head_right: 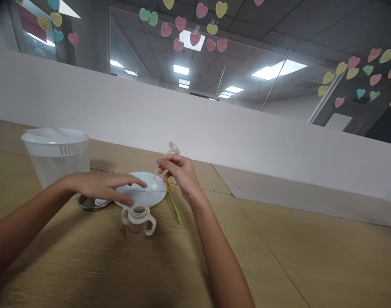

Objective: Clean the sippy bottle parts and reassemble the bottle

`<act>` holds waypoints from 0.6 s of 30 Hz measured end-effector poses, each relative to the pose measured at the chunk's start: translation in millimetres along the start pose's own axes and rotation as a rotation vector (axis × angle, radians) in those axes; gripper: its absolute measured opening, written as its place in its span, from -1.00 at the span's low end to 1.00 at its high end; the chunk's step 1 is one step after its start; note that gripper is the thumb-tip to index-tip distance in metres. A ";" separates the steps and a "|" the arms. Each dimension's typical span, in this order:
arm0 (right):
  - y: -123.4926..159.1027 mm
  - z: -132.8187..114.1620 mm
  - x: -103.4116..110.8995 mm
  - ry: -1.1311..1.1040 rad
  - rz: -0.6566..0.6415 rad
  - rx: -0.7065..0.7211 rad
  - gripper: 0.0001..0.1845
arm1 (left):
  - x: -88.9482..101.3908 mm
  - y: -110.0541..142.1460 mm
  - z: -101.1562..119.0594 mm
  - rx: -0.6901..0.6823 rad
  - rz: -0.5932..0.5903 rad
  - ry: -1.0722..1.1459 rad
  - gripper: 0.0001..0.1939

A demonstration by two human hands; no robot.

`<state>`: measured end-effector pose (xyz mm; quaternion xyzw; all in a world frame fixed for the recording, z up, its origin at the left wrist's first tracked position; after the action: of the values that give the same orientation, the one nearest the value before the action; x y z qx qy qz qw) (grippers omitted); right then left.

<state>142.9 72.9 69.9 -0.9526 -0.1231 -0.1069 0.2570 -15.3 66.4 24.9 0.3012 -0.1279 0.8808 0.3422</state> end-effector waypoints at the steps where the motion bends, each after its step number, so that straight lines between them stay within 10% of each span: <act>1: 0.4 -2.0 1.3 0.013 0.002 0.008 -0.76 | -6.7 3.1 0.5 0.021 -0.071 -0.083 -0.43; 11: 3.2 -6.3 -3.9 0.169 -0.022 0.040 -0.75 | -48.0 -4.5 10.8 -0.091 -0.168 -0.348 -0.63; 18: 15.5 6.9 -34.7 0.132 -0.495 -0.099 -0.71 | -38.7 -16.2 -0.4 -0.063 -0.117 -0.332 -0.59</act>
<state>115.4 57.3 47.6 -0.8958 -0.3299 -0.2345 0.1835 18.2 58.1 1.0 0.4387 -0.1927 0.7931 0.3761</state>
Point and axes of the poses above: each hand's wrist, its own y-axis away from the middle knuckle, its own x-axis out of the back of the hand, z = x × y, the point moved 6 cm from there along -y, towards the middle knuckle, and after that the axes turned 10 degrees about y, right-handed, at the moved point
